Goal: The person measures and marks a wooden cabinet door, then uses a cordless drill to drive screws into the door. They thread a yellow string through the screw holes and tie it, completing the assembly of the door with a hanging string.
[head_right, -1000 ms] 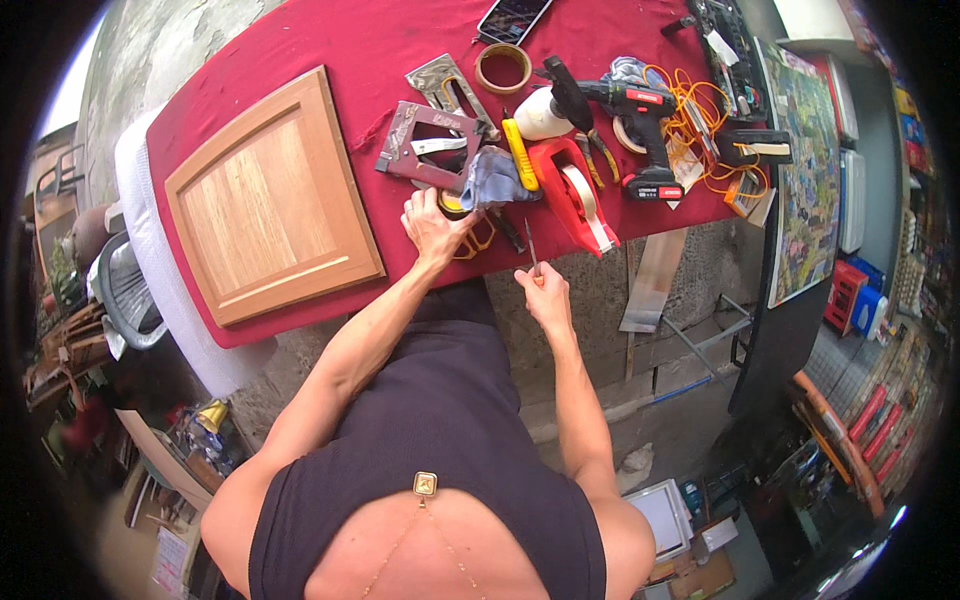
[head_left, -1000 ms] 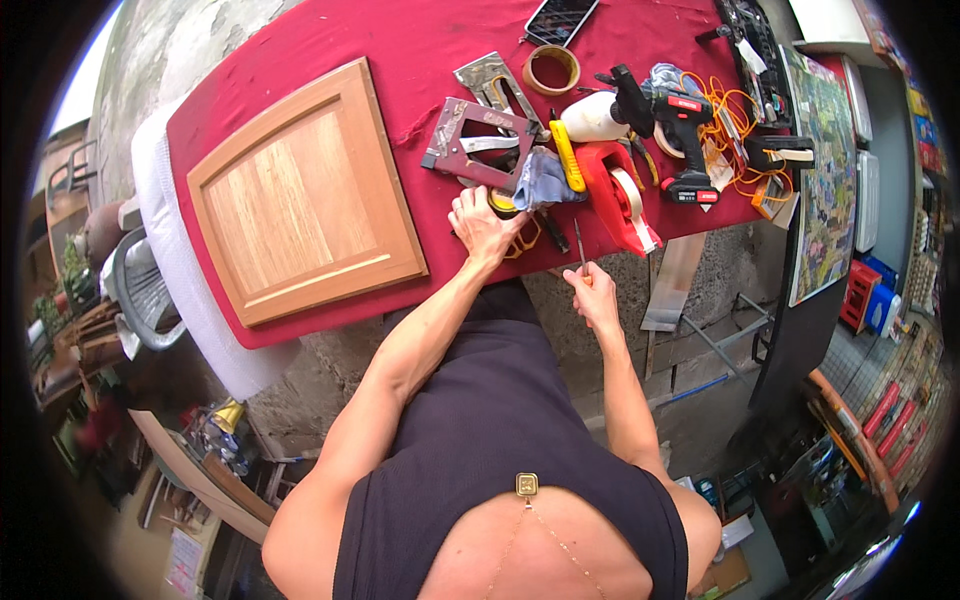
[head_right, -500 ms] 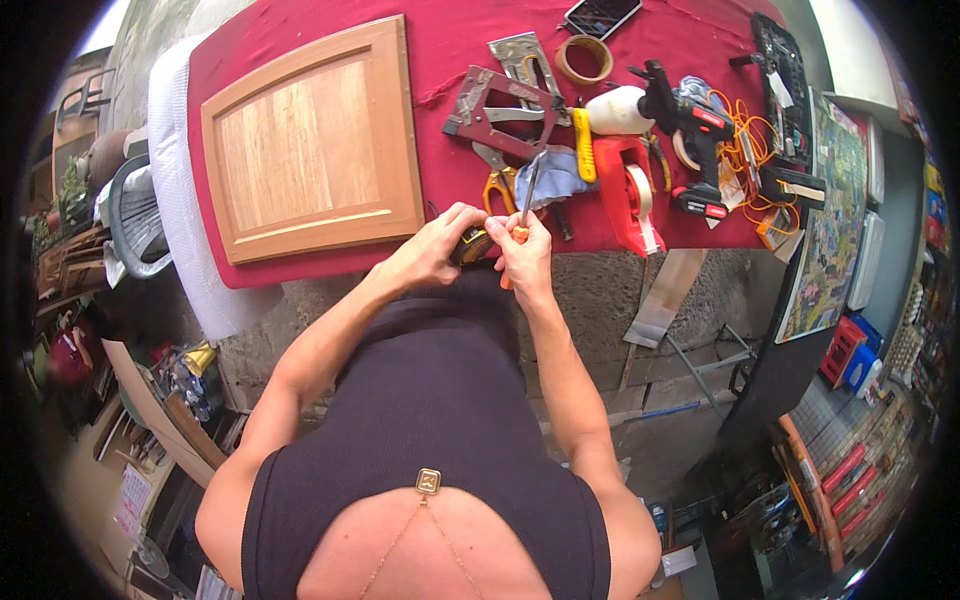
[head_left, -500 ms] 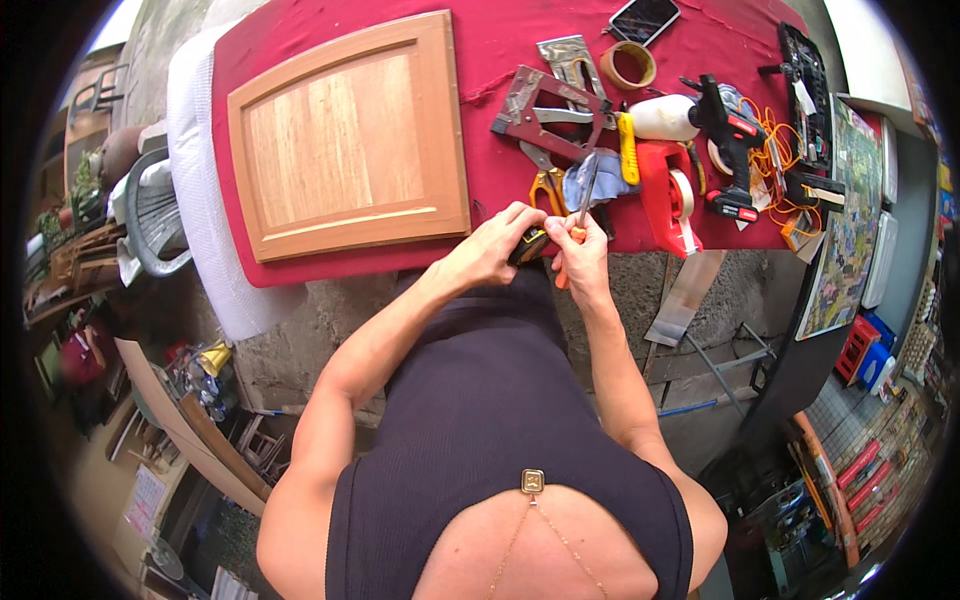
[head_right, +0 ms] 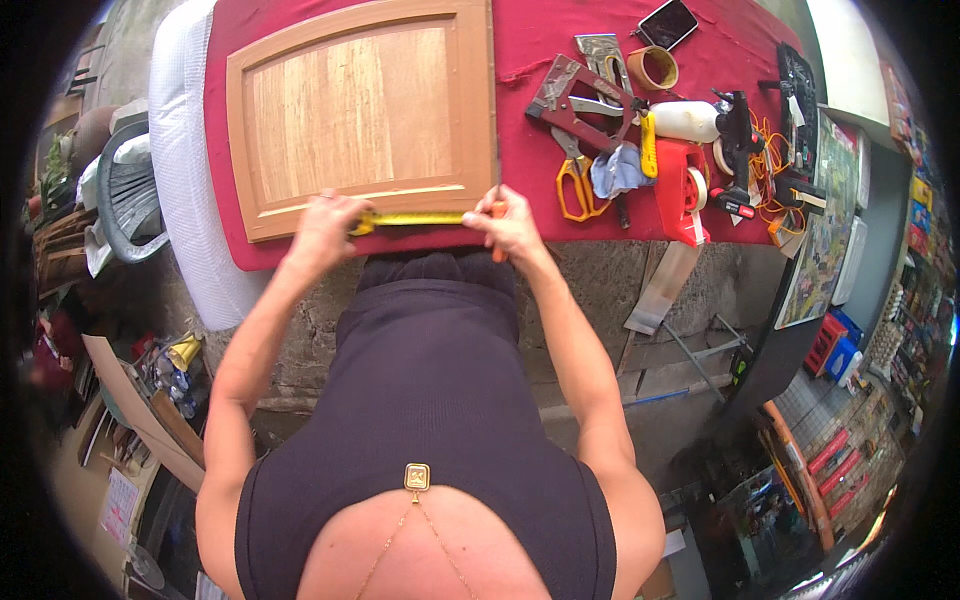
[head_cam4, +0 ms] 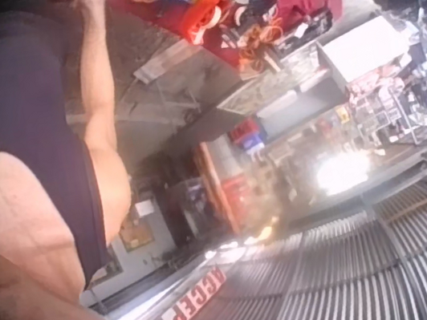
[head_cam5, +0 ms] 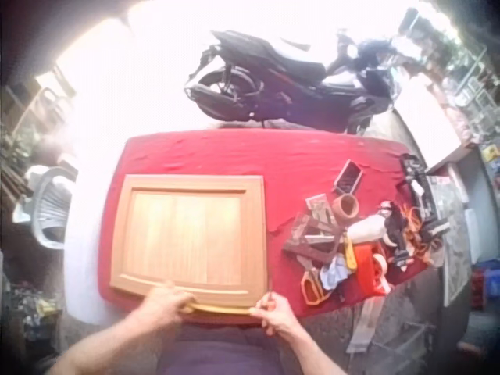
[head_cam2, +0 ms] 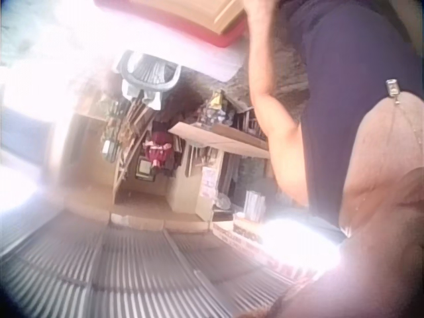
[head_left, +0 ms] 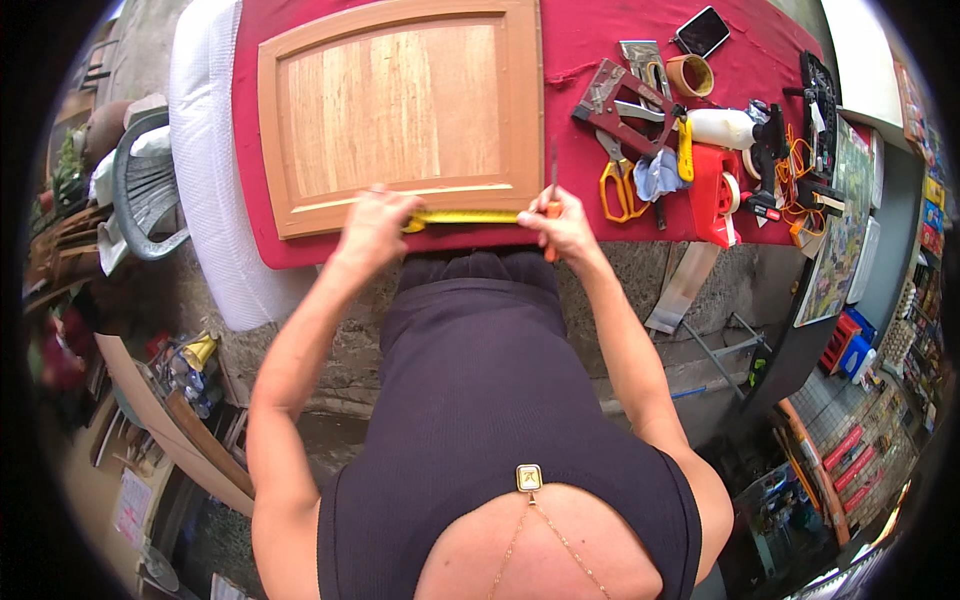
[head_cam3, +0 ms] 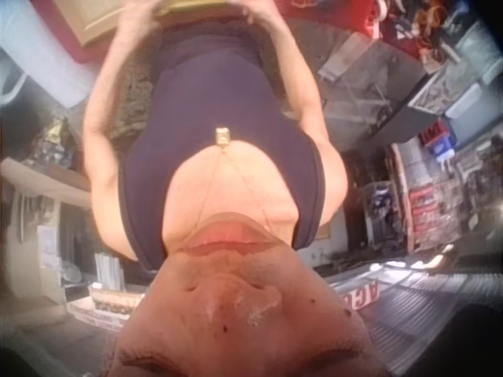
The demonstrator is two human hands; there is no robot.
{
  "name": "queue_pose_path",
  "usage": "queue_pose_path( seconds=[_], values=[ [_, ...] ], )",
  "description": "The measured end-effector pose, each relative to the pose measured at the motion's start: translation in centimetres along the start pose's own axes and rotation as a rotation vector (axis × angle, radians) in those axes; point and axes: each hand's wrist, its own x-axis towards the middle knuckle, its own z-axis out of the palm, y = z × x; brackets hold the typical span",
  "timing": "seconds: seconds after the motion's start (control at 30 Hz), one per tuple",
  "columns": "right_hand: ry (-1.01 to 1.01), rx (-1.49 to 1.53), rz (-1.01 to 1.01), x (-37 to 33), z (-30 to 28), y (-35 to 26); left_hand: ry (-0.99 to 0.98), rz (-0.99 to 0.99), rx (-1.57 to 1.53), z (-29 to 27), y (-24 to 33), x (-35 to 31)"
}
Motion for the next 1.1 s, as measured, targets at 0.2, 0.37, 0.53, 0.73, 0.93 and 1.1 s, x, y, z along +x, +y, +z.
queue_pose_path(
  seconds=[0.2, 0.37, 0.53, 0.73, 0.93, 1.1],
  values=[
    [0.49, -0.4, -0.204, 4.3, -1.3, 5.2, 0.099, -0.288, 0.164, -2.3, -22.0, -10.3],
    [0.584, -0.604, -0.309, 3.9, 0.8, 5.6, 0.013, -0.258, 0.134, -1.3, -27.7, -14.0],
    [0.702, -0.727, -0.388, 3.9, 2.4, 6.2, 0.045, -0.221, 0.175, -0.9, -28.1, -14.3],
    [0.723, -0.771, -0.384, 3.5, 3.1, 5.5, 0.057, -0.21, 0.162, 0.3, -28.6, -15.0],
    [0.717, -0.785, -0.394, 3.4, 2.9, 5.5, 0.035, -0.232, 0.119, -0.3, -27.5, -15.3],
    [0.716, -0.742, -0.415, 4.0, 2.1, 6.3, 0.007, -0.169, 0.174, -0.8, -25.4, -14.0]
  ],
)
